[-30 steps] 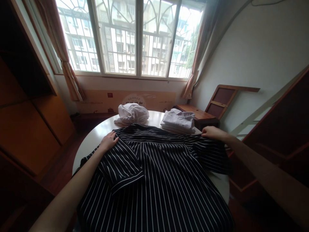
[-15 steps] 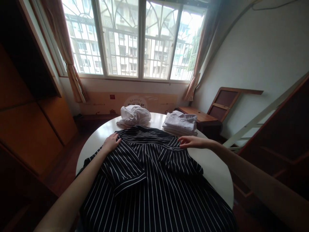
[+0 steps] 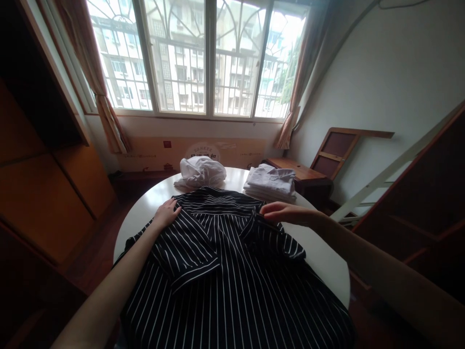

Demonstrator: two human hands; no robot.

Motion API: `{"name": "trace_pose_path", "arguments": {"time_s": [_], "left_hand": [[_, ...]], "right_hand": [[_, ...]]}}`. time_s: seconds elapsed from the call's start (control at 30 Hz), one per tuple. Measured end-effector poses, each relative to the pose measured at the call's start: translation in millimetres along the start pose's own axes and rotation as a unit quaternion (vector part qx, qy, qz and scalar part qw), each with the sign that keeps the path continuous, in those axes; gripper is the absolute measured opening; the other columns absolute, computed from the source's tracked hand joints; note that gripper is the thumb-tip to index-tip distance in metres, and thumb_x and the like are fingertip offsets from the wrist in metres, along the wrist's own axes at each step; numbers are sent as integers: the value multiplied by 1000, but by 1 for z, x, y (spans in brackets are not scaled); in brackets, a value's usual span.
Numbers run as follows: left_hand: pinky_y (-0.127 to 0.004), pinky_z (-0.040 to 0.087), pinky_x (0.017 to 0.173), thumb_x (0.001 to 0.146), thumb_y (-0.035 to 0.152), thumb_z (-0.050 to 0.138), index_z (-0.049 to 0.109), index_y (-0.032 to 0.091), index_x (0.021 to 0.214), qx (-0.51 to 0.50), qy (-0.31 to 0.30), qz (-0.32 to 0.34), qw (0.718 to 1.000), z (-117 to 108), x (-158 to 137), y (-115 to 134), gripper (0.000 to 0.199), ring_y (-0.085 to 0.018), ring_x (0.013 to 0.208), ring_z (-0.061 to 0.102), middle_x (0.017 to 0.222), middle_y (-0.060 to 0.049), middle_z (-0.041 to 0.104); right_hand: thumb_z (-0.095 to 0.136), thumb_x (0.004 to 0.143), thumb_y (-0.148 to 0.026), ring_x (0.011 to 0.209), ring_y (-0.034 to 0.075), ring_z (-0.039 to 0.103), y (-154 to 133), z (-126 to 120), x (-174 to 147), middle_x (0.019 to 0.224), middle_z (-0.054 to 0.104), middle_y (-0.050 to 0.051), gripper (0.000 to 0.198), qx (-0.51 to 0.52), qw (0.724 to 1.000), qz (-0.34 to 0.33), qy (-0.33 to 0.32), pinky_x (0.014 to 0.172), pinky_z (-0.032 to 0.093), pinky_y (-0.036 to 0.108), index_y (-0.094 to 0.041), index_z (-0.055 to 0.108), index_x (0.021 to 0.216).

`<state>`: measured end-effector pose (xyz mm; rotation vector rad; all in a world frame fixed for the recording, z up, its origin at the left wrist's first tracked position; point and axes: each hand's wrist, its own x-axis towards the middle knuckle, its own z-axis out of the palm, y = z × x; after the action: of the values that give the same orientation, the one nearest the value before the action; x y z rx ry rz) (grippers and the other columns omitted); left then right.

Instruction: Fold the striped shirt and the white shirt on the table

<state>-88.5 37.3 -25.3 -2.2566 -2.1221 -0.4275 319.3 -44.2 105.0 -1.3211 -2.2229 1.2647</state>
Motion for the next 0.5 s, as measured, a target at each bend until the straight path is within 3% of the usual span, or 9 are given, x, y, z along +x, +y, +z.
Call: {"name": "trace_pose_path", "arguments": {"time_s": [0.1, 0.2, 0.3, 0.4, 0.5], "left_hand": [[-37, 29, 104, 86, 39, 33, 45, 8, 127, 2, 0, 0, 1000, 1, 0, 0, 53, -24, 128, 35, 137, -15, 41], [-37, 31, 103, 86, 37, 35, 48, 8, 125, 5, 14, 6, 1000, 0, -1, 0, 50, -25, 126, 37, 135, -15, 44], [-40, 31, 103, 85, 32, 38, 51, 8, 121, -5, 83, 35, 996, -4, -4, 3, 45, -26, 123, 41, 131, -16, 48], [-43, 33, 102, 84, 28, 42, 53, 9, 117, -49, 145, 100, 983, -13, -11, 16, 40, -26, 119, 44, 125, -15, 52], [-43, 37, 99, 84, 35, 46, 50, 15, 120, -125, 100, 223, 962, -30, -36, 46, 42, -24, 118, 46, 125, -13, 52]], "right_hand": [[47, 79, -54, 90, 20, 58, -10, -1, -4, 96, 62, 8, 47, 79, 995, -54, -8, 77, 46, 33, -15, 58, 104], [53, 76, -52, 90, 20, 57, 3, 1, -4, 93, 63, 7, 47, 27, 999, -39, 15, 79, 45, 32, -13, 59, 101], [57, 73, -50, 90, 20, 57, 26, 4, -12, 96, 63, 7, 46, -26, 999, -26, 18, 81, 45, 33, -15, 59, 102], [61, 70, -46, 91, 20, 57, 44, 5, -33, 99, 61, 7, 45, -75, 997, -11, 34, 79, 47, 32, -17, 57, 105], [66, 63, -37, 92, 21, 56, 56, 7, -62, 103, 59, 7, 49, -143, 988, 22, 44, 76, 47, 30, -18, 55, 107]]}}
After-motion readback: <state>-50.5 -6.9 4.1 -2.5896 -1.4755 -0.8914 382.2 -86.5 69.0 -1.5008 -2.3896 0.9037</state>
